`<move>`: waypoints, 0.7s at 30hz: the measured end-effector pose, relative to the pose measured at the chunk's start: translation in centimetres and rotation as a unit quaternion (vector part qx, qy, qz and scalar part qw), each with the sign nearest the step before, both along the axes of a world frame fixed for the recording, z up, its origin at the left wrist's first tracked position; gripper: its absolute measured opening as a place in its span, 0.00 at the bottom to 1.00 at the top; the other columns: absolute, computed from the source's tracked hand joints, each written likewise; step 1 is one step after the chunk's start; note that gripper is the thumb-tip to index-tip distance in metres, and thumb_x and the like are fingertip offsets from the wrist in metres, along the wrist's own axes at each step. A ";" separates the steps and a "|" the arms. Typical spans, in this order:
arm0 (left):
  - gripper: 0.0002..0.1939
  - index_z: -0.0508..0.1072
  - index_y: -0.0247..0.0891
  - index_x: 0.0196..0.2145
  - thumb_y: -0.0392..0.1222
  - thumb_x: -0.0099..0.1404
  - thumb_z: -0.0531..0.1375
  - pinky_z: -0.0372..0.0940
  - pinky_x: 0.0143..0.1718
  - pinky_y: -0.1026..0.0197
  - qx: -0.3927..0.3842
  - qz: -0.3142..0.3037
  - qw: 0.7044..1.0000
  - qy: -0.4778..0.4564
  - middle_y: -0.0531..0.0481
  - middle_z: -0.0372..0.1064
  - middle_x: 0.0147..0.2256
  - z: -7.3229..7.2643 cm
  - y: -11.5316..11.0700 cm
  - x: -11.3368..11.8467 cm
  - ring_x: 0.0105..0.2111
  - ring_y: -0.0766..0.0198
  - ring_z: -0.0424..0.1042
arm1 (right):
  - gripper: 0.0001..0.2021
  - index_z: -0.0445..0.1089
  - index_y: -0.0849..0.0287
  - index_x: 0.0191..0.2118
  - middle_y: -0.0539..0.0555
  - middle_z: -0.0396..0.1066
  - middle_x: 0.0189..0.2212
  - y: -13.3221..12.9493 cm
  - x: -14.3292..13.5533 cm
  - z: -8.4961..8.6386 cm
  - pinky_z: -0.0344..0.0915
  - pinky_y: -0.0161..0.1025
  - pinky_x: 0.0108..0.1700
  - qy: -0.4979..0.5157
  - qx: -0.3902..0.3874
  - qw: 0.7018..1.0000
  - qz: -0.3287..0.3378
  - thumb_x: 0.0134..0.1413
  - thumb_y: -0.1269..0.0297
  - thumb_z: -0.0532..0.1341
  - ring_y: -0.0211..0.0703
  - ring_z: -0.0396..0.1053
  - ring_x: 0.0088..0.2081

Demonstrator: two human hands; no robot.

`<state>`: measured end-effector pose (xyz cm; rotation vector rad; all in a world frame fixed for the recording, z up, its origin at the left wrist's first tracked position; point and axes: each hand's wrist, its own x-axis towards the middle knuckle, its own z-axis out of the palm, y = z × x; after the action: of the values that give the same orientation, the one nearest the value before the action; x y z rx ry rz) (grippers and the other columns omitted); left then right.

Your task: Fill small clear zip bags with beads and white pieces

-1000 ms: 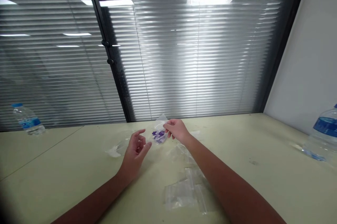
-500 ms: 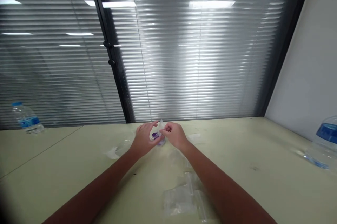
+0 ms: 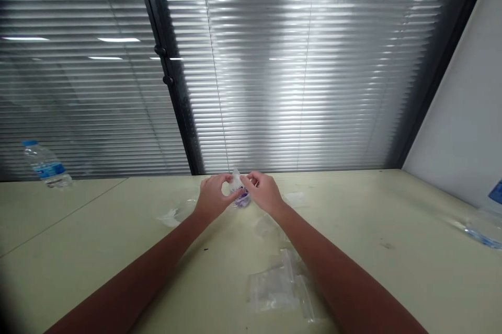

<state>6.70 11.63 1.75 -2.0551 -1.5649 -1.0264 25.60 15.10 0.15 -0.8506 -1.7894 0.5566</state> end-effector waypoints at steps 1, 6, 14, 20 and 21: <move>0.24 0.74 0.40 0.43 0.62 0.61 0.67 0.55 0.56 0.47 0.002 0.002 1.000 0.003 0.47 0.76 0.43 0.0 0.0 0.0 0.46 0.50 0.73 | 0.22 0.74 0.58 0.34 0.50 0.70 0.27 0.0 0.0 0.0 0.56 0.34 0.30 -0.002 0.006 1.000 -0.002 0.65 0.44 0.55 0.38 0.63 0.28; 0.25 0.74 0.41 0.44 0.62 0.60 0.68 0.53 0.57 0.46 0.008 0.003 1.000 0.014 0.46 0.76 0.42 0.0 -0.2 0.5 0.46 0.49 0.72 | 0.20 0.69 0.59 0.27 0.51 0.67 0.24 0.0 0.0 0.3 0.51 0.36 0.31 -0.016 0.054 0.997 -0.054 0.65 0.50 0.56 0.39 0.60 0.28; 0.25 0.75 0.41 0.46 0.63 0.62 0.66 0.53 0.59 0.44 0.003 0.002 1.000 0.007 0.44 0.77 0.44 -0.3 0.2 0.2 0.48 0.47 0.72 | 0.17 0.71 0.57 0.29 0.50 0.71 0.26 0.0 0.1 0.3 0.50 0.36 0.33 -0.033 0.078 0.993 -0.078 0.65 0.53 0.57 0.39 0.62 0.29; 0.28 0.70 0.40 0.54 0.57 0.63 0.66 0.55 0.59 0.45 0.004 0.001 1.000 -0.003 0.40 0.72 0.52 0.6 -0.7 1.0 0.54 0.44 0.68 | 0.18 0.74 0.57 0.30 0.51 0.70 0.25 0.8 0.5 0.1 0.53 0.36 0.31 0.009 0.040 0.996 -0.079 0.62 0.50 0.58 0.40 0.62 0.27; 0.25 0.70 0.40 0.55 0.55 0.65 0.65 0.55 0.58 0.46 0.001 -0.007 1.000 0.004 0.40 0.71 0.53 1.1 -1.2 1.3 0.55 0.44 0.67 | 0.18 0.74 0.57 0.30 0.51 0.70 0.24 1.0 0.6 0.1 0.53 0.36 0.31 0.022 0.033 0.996 -0.079 0.62 0.49 0.58 0.40 0.62 0.27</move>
<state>8.02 10.48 2.85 -2.0687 -1.5467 -1.0234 26.22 16.11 0.28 -0.9180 -1.6732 0.4080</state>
